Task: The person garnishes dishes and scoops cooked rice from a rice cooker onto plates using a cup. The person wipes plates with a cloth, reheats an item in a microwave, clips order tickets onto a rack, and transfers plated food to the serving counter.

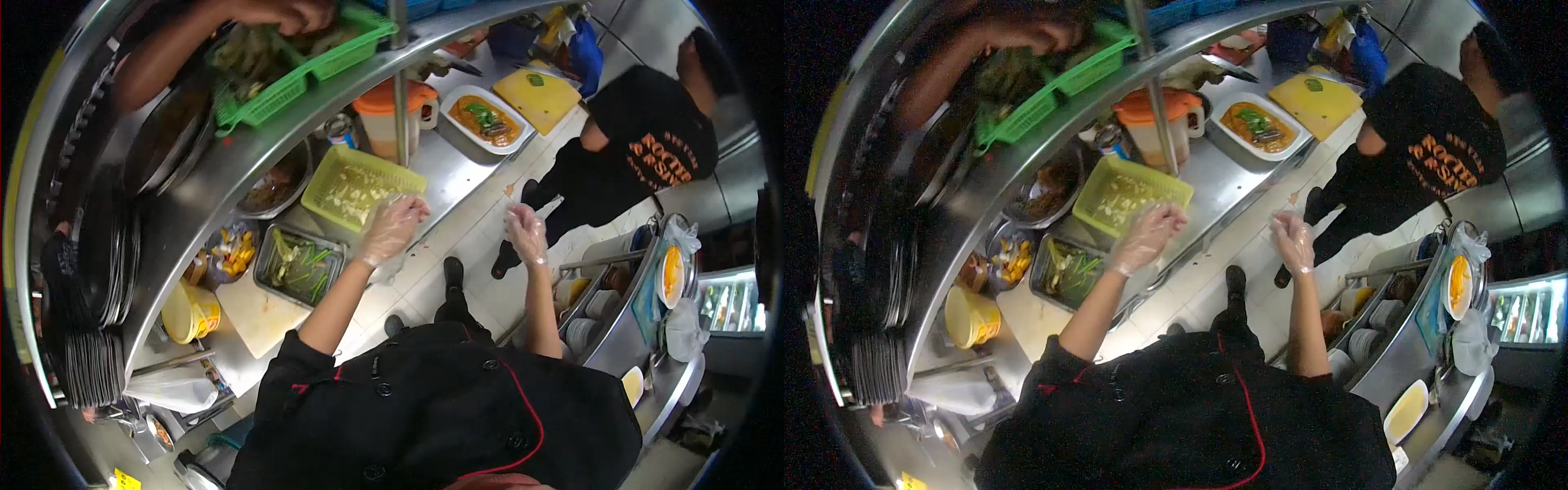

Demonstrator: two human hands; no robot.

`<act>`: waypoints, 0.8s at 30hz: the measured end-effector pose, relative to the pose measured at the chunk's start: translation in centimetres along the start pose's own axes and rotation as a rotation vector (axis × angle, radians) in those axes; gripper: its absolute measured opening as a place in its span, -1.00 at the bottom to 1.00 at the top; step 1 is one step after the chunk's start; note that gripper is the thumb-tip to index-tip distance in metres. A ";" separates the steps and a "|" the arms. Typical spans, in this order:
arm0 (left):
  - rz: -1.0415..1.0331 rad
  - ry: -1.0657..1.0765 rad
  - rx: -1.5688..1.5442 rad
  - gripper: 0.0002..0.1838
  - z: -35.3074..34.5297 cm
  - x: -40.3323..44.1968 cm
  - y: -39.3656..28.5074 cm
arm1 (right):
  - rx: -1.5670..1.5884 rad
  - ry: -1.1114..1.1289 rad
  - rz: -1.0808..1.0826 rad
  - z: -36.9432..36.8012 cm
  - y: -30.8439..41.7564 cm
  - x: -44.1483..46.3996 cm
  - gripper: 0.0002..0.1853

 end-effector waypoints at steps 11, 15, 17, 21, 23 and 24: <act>0.138 -0.289 0.862 -0.70 1.5 35.7 3.3 | 0.479 -0.318 -0.172 4.9 -11.8 22.6 -0.68; 0.443 -0.250 0.886 -0.60 4.0 41.8 7.4 | 0.292 -0.306 -0.074 4.7 -13.3 26.3 -0.62; 0.438 -0.118 0.924 -0.55 4.6 44.1 12.1 | 0.104 -0.280 -0.094 5.3 -13.8 26.7 -0.60; 0.436 -0.137 0.766 -0.43 4.2 44.1 11.8 | -0.226 -0.320 -0.056 4.7 -13.3 27.2 -0.62; 0.557 -0.056 0.668 -0.35 3.3 41.3 6.4 | -0.155 -0.391 -0.085 4.8 -12.3 26.9 -0.64; 0.674 -0.068 0.479 -0.18 3.0 40.4 4.7 | -0.177 -0.453 -0.020 4.7 -13.7 27.4 -0.68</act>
Point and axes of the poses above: each hand's wrist, its own x-axis towards the middle knuckle, its own z-axis out of the back of the hand, y = z × x, the point moved 3 cm from there along x, towards the middle knuckle, and after that the axes turned 13 degrees about y, right-handed, at the moved point
